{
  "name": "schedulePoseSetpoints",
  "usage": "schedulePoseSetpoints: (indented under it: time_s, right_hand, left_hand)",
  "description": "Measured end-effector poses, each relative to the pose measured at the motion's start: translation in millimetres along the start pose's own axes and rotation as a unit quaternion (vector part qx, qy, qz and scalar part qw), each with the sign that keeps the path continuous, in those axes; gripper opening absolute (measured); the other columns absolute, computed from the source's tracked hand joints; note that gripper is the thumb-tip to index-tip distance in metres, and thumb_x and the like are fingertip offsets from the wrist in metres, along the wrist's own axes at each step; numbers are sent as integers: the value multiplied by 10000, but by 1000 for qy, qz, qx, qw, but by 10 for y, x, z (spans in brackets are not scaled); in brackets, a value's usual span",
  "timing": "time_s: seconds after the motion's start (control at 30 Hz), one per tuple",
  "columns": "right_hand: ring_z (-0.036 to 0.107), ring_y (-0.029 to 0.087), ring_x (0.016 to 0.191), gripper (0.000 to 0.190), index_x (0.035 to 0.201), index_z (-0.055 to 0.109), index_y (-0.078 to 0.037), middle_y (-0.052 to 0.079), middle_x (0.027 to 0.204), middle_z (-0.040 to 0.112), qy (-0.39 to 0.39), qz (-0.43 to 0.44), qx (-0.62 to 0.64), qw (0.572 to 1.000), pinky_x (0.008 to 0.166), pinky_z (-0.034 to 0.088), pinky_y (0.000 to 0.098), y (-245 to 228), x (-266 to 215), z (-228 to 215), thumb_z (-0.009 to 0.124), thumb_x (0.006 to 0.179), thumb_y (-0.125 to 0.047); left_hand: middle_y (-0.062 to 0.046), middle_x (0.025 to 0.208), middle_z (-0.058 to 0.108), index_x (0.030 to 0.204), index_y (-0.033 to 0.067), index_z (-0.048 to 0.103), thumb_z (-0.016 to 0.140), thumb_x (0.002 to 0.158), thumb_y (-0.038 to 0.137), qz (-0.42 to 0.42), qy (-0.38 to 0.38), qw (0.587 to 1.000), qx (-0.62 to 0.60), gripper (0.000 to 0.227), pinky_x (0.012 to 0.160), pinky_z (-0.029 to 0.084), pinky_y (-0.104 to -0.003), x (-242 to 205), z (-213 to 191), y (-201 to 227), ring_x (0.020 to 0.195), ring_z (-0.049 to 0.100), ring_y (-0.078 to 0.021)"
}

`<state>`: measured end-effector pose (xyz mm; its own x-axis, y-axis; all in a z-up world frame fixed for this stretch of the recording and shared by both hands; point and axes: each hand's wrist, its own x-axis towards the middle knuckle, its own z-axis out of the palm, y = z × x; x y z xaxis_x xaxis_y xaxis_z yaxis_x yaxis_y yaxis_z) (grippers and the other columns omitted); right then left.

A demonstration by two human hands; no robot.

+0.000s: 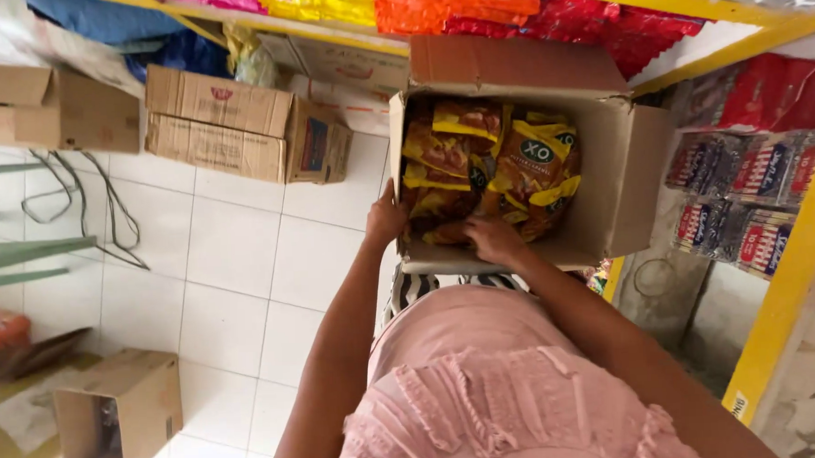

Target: Restocking packets of candies and snacks from cardboard boxes onto store shelves.

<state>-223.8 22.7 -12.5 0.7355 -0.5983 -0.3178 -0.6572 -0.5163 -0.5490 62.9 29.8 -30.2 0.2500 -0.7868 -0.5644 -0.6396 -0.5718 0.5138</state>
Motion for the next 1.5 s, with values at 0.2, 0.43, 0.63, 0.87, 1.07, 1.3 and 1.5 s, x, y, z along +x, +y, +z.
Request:
schedulePoseSetpoints:
  time_s: [0.2,0.43,0.63,0.87,1.07,1.3,1.5]
  right_hand:
    - [646,362,1084,274,1021,709,-59,153,1195,657,-54,29,41,997,903,545,459,610,-586,27,659,754,-90]
    - [700,370,1046,402,1134,759,-108,191,1124,728,-128,164,-4,978,910,559,464,1052,-700,-339,655,747,-74]
    - [485,427,1323,459,1297,663,-87,169,1496,483,23,-8,-93,995,1062,437,546,34,433,-1202,574,853,-20]
    - [470,286,1366,339,1253,675,-105,94,1362,589,55,-84,-363,926,1238,304,469,198,1989,209,564,937,-153]
    - [452,298,1309,510,1222,729,-255,33,1357,602,126,13,-406,905,1142,327,567,571,1497,466,564,741,-301]
    - [482,341,1308,259,1010,787,-161,51,1228,659,89,-55,-227,968,995,467,532,778,190,-198,629,806,-139]
    - [511,331,1263,206,974,772,-153,93,1195,669,59,42,-177,982,1063,445,500,993,-644,-488,674,793,-149]
  left_hand:
    - [-267,1053,738,1584,188,381,590,911,588,-38,-7,999,-33,810,902,555,-501,-223,-247,363,1022,719,-431]
    - [-253,1092,735,1545,191,470,605,916,625,-15,40,998,-48,776,911,543,-488,-163,-121,244,1065,698,-424]
    - [-268,1014,742,1538,217,452,659,893,538,-60,20,995,-73,749,879,564,-490,-327,-289,480,976,744,-416]
    - [-295,1018,718,1562,257,471,587,872,229,-11,81,995,-63,701,847,561,-541,-33,177,-69,975,701,-475]
    - [-275,1039,712,1528,260,432,709,896,453,-41,53,995,-75,717,833,532,-546,-282,-120,306,999,680,-465]
    - [-282,1034,722,1548,227,433,630,956,430,7,58,996,-74,656,807,551,-548,-219,-88,260,974,693,-475]
    - [-271,1051,730,1598,231,381,573,940,406,8,37,998,-44,708,823,553,-558,4,152,-32,980,698,-477]
